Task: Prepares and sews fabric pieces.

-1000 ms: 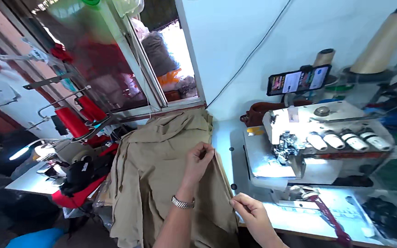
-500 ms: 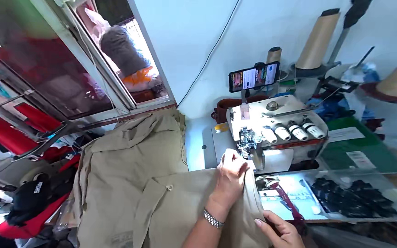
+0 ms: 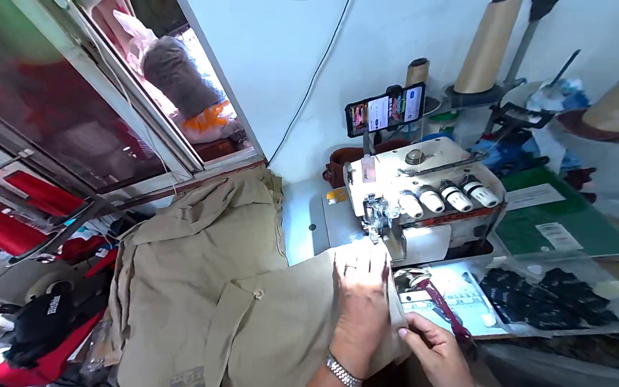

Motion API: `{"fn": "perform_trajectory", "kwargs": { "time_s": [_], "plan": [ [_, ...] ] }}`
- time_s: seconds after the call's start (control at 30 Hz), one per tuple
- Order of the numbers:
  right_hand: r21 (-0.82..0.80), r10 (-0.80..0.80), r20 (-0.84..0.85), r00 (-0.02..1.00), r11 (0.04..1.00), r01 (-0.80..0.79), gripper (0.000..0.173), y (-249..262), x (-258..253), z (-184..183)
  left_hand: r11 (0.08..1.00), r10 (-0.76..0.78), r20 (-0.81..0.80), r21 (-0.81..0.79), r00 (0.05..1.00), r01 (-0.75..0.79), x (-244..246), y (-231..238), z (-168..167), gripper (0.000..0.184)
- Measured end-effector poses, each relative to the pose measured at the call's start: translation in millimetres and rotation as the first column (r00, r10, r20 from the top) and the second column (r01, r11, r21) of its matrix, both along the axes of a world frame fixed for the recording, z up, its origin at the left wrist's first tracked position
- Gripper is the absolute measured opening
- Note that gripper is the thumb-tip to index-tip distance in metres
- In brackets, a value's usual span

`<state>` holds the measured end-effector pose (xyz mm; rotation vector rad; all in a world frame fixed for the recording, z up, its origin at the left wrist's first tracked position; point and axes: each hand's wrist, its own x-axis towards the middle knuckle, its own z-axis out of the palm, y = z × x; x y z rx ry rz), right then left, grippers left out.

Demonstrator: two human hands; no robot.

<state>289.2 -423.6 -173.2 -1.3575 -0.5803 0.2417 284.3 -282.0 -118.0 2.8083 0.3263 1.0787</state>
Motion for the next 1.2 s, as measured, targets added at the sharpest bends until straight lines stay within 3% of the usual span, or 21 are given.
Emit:
{"fn": "perform_trajectory", "kwargs": {
  "time_s": [0.07,0.13,0.2,0.27,0.33,0.37,0.47,0.53,0.6,0.67,0.73,0.8,0.93,1.03,1.1,1.2],
  "plan": [
    [0.026,-0.022,-0.012,1.000,0.999,0.022,0.020,6,5,-1,0.960,-0.131,0.025,-0.246,0.991,0.133,-14,20,9,0.030],
    [0.036,-0.041,-0.021,0.999,0.999,0.041,0.020,11,10,0,0.916,-0.057,0.050,-0.394,0.997,0.072,-45,47,17,0.031],
    [0.057,-0.043,-0.032,0.999,0.997,0.044,0.020,16,13,-1,0.866,0.210,-0.104,-0.443,0.972,-0.234,-97,75,23,0.043],
    [0.065,-0.053,-0.015,0.998,0.996,0.054,0.020,21,16,-2,0.727,0.473,-0.274,-0.416,0.838,-0.546,-151,97,17,0.064],
    [0.069,-0.073,-0.002,0.997,0.995,0.073,0.019,26,19,-2,0.594,0.553,-0.432,-0.394,0.712,-0.701,-191,114,1,0.074],
    [0.065,-0.089,0.007,0.996,0.994,0.089,0.019,28,20,-3,0.585,0.550,-0.461,-0.382,0.696,-0.715,-203,119,-7,0.065],
    [0.049,-0.136,0.044,0.990,0.990,0.134,0.021,33,26,-2,0.669,0.482,-0.364,-0.435,0.797,-0.603,-222,131,-18,0.028],
    [0.044,-0.134,0.073,0.988,0.990,0.131,0.021,33,30,1,0.758,0.479,-0.066,-0.473,0.875,-0.450,-223,137,-6,0.027],
    [0.041,-0.068,0.122,0.990,0.997,0.063,0.021,28,28,1,0.837,0.497,0.216,-0.373,0.840,-0.400,-214,147,16,0.030],
    [0.024,0.041,0.226,0.973,0.999,-0.048,0.022,17,21,-7,0.904,0.401,0.311,-0.287,0.862,-0.317,-204,162,31,0.036],
    [-0.012,0.132,0.330,0.935,0.991,-0.136,0.026,3,9,-24,0.920,0.287,0.183,-0.326,0.940,-0.217,-193,170,29,0.052],
    [-0.100,0.181,0.411,0.893,0.983,-0.153,0.028,-13,-4,-50,0.901,0.200,-0.022,-0.389,0.980,-0.193,-186,160,19,0.047],
    [-0.282,0.157,0.432,0.888,0.959,-0.033,0.030,-44,-16,-100,0.868,0.034,-0.484,-0.419,0.874,-0.266,-180,111,-2,0.034],
    [-0.428,0.151,0.414,0.898,0.903,0.046,0.032,-59,-20,-110,0.922,0.135,-0.494,-0.254,0.859,-0.291,-175,84,-23,0.018],
    [-0.506,0.185,0.331,0.925,0.863,0.008,0.031,-67,-23,-108,0.947,0.188,-0.467,-0.145,0.864,-0.285,-174,77,-28,0.014],
    [-0.534,0.214,0.273,0.938,0.845,-0.037,0.030,-73,-25,-103,0.963,0.178,-0.445,-0.102,0.877,-0.248,-175,77,-27,0.014]
  ]
}}
